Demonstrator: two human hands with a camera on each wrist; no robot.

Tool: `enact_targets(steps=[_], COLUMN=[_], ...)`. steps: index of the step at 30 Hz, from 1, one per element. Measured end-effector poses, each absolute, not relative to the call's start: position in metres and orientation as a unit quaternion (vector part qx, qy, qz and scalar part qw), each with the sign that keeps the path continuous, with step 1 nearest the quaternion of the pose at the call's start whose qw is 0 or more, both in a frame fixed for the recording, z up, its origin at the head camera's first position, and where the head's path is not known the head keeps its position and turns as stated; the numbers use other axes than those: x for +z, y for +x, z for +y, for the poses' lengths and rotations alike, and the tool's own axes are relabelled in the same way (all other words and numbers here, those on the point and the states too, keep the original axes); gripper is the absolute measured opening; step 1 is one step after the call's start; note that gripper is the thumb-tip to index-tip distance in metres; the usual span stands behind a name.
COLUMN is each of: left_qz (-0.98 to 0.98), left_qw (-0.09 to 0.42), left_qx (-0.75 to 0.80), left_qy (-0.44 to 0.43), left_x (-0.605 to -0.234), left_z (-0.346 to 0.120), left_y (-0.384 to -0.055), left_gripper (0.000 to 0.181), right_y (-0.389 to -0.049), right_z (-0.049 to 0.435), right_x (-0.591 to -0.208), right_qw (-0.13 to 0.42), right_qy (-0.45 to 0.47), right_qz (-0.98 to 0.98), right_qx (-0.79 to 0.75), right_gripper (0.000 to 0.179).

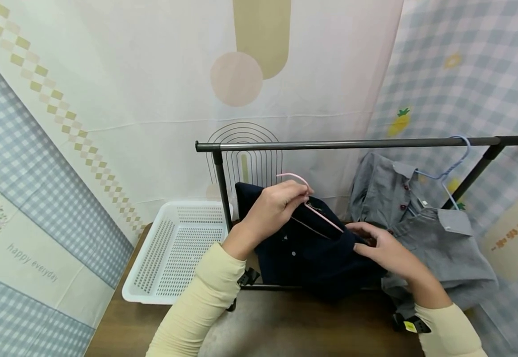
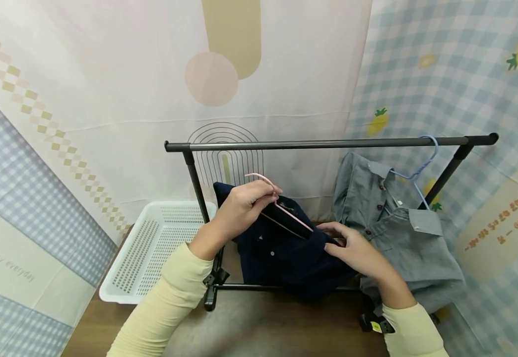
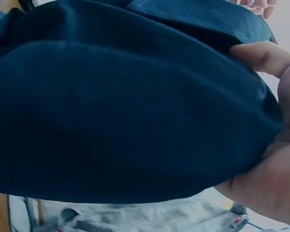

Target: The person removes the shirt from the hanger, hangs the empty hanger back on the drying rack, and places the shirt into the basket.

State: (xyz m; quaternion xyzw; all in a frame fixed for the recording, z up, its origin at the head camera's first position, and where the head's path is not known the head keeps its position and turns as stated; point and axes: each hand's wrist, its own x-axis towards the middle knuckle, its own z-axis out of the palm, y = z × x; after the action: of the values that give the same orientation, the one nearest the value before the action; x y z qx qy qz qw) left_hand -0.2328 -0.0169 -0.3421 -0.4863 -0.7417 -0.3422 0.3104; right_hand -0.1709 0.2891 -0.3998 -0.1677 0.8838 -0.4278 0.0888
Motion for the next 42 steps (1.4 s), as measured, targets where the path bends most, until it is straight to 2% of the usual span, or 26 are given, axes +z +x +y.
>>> enact_targets(steps=[10, 13, 17, 19, 22, 27, 30, 35, 42], left_qz=[-0.766, -0.769, -0.774, -0.776, -0.781, -0.788, -0.790, -0.793, -0.804], left_qw=[0.314, 0.313, 0.312, 0.311, 0.314, 0.322, 0.328, 0.340, 0.342], left_qx=[-0.304, -0.301, -0.298, -0.294, -0.282, -0.265, -0.264, -0.254, -0.255], left_qy=[-0.471, -0.468, -0.463, -0.463, -0.460, -0.452, -0.445, -0.437, -0.414], left_x=[-0.343, -0.344, -0.344, -0.343, -0.343, -0.342, -0.341, -0.338, -0.330], left_z=[-0.004, 0.001, 0.008, 0.011, 0.015, 0.019, 0.018, 0.016, 0.006], left_y=[-0.226, -0.224, -0.222, -0.221, -0.219, -0.214, -0.211, -0.207, -0.205], left_gripper=[0.015, 0.014, 0.013, 0.013, 0.013, 0.014, 0.014, 0.014, 0.015], right_y=[-0.167, -0.162, -0.154, -0.151, -0.150, -0.155, -0.159, -0.167, -0.182], right_z=[0.288, 0.283, 0.276, 0.272, 0.269, 0.266, 0.265, 0.264, 0.258], right_x=[-0.392, -0.393, -0.396, -0.398, -0.403, -0.410, -0.412, -0.411, -0.405], right_qw=[-0.013, -0.037, -0.033, -0.029, -0.059, -0.174, -0.218, -0.237, -0.232], right_qy=[-0.127, -0.145, -0.182, -0.190, -0.204, -0.236, -0.241, -0.240, -0.250], right_qz=[0.951, 0.949, 0.936, 0.932, 0.928, 0.920, 0.912, 0.905, 0.901], right_qx=[-0.283, -0.277, -0.298, -0.306, -0.305, -0.262, -0.250, -0.257, -0.267], right_gripper=[0.043, 0.054, 0.074, 0.078, 0.074, 0.052, 0.046, 0.044, 0.046])
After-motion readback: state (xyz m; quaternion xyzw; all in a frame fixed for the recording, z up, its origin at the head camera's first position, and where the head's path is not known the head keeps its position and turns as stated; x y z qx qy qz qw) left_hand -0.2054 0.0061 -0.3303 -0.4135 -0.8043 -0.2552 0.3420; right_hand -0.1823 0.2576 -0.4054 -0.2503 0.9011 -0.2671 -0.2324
